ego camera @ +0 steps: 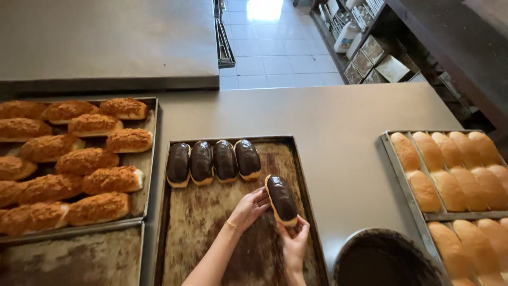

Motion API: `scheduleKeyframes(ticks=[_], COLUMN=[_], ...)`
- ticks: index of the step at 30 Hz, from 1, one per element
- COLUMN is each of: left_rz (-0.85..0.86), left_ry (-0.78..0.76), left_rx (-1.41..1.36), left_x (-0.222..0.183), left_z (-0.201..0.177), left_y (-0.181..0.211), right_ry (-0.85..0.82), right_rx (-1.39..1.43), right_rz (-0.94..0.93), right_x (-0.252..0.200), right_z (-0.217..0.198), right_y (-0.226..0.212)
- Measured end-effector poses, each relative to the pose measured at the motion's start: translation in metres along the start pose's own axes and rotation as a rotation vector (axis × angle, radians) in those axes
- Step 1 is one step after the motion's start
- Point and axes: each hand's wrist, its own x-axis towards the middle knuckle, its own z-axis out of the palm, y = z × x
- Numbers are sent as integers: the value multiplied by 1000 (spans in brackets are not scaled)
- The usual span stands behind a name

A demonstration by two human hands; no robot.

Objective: Glazing pieces of bread by dipping them into a bowl of chocolate.

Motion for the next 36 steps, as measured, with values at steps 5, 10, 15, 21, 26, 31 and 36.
scheduleKeyframes(ticks=[5, 10, 15, 21, 26, 31, 36], left_rz=[101, 255, 345, 346, 366, 354, 191], left_ry=[231, 327, 305, 315, 298, 325, 478], left_rx=[-97, -150, -167, -200, -199, -177, 75], left_x=[-5, -10, -16, -8, -1, -3, -39], left_z=[7, 15, 27, 16, 7, 10, 42], left_y=[13, 12, 16, 7, 1, 3, 20], right_ry=[-36, -10, 87, 186, 185, 170, 154], right_rx=[-92, -410, -822, -1065, -1106, -1105, -1133], right_rz=[-64, -275, -459, -523, -513, -535, -577], right_x=[50, 84, 104, 110, 111, 113, 124], right_z=[26, 55, 74, 86, 96, 96, 85], right_y=[9, -5, -5, 2, 1, 4, 16])
